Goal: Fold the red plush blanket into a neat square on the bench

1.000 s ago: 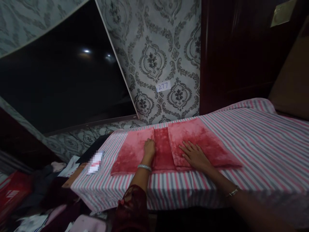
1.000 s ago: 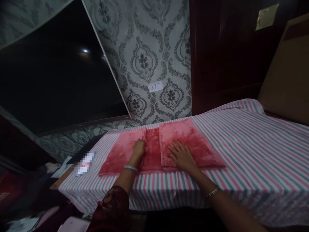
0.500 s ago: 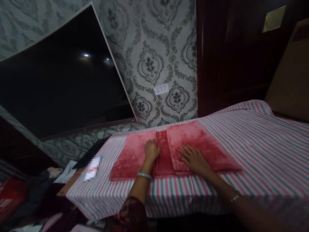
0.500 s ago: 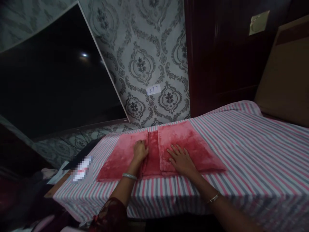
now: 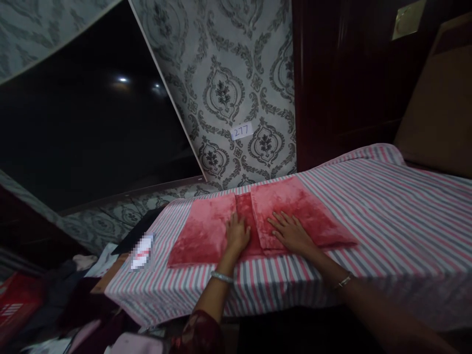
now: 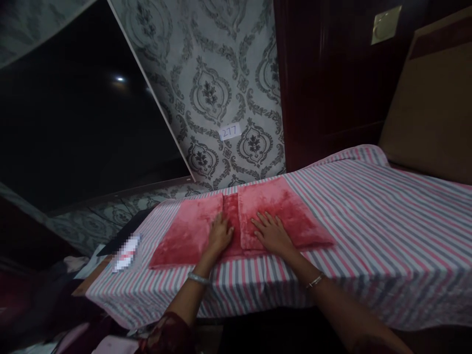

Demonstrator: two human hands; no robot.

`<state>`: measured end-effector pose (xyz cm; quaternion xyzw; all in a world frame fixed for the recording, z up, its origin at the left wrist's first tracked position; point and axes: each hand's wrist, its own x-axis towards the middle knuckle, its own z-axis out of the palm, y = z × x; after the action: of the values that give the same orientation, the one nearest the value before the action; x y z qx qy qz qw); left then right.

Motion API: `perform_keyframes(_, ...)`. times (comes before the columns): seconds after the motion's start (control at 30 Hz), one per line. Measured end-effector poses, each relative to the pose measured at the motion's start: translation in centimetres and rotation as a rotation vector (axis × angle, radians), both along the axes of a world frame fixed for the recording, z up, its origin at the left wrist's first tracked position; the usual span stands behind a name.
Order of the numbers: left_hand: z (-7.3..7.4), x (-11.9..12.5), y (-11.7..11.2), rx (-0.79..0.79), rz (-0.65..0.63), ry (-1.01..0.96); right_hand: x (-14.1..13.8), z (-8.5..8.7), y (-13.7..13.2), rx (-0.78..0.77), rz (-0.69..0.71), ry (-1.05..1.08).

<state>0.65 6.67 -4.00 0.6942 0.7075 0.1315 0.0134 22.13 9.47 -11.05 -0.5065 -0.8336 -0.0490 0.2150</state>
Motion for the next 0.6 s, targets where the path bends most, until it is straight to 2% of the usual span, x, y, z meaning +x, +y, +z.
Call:
perform_keyframes(0.1,-0.8,1.9,-1.8,0.06,-0.105,-0.249,0.0,0.0,-0.1,0.004,0.011,0.016)
perform_keyframes(0.2,-1.3,3.5,-2.2,0.004,-0.029,-0.409,-0.2,0.0,0.0,-0.017,0.008,0.018)
perform_keyframes(0.33,-1.6,4.6,-1.5,-0.073,0.026,-0.428,0.5,0.9,1.1,-0.073,0.069,0.06)
perform_keyframes(0.4,-1.9,4.7,-1.4,-0.092,0.001,-0.436,2.1,1.8,2.0,-0.071,0.104,0.108)
perform_keyframes(0.47,-2.1,4.8,-1.6,-0.071,-0.04,-0.44,4.8,2.7,2.7,-0.041,0.066,0.149)
perform_keyframes(0.6,-2.0,5.2,-3.1,0.082,-0.051,-0.306,11.6,3.0,3.7,-0.037,-0.198,0.256)
